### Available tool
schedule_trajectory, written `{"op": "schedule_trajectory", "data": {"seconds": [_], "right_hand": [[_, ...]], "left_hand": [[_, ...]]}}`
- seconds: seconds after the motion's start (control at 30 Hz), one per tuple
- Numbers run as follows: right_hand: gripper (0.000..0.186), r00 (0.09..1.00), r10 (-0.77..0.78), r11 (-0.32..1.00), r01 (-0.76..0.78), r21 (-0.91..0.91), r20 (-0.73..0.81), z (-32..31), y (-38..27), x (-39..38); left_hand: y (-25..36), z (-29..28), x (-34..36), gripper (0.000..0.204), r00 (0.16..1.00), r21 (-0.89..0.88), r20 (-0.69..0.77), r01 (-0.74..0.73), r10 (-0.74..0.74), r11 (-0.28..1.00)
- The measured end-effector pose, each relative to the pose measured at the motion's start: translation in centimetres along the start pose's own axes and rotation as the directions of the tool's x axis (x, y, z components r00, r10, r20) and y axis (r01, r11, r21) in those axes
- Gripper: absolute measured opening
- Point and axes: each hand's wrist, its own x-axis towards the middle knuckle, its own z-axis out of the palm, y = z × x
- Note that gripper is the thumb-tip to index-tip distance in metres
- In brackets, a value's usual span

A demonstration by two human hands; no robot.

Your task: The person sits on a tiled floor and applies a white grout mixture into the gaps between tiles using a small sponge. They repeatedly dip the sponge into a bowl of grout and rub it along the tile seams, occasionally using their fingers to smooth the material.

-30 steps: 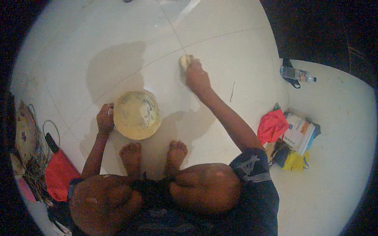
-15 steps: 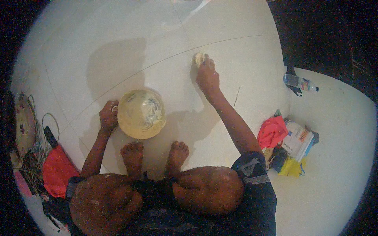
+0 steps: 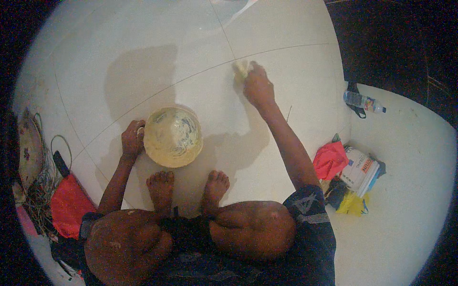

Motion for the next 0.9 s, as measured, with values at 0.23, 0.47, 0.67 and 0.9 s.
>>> {"op": "schedule_trajectory", "data": {"seconds": [0.23, 0.47, 0.67, 0.9], "right_hand": [[0.026, 0.995, -0.065, 0.995, 0.060, -0.075, -0.072, 1.2, 0.4, 0.7], [0.035, 0.999, 0.036, 0.999, -0.036, -0.010, 0.017, -0.9, 0.7, 1.7], [0.028, 0.991, -0.096, 0.994, 0.101, 0.045, -0.092, 2.0, 0.6, 1.0], [0.033, 1.000, -0.010, 0.999, 0.011, 0.050, -0.017, 0.3, 0.5, 1.9]], "left_hand": [[-0.1, 0.3, 0.2, 0.018, 1.000, -0.008, 0.004, -0.001, 0.001, 1.000], [-0.4, 0.2, -0.2, 0.018, 1.000, -0.008, -0.001, 0.008, -0.008, 1.000], [0.2, 0.4, 0.0, 0.018, 1.000, 0.007, -0.003, 0.010, -0.010, 1.000], [0.2, 0.2, 0.3, 0.019, 0.999, -0.009, 0.020, 0.033, -0.032, 0.999]]}}
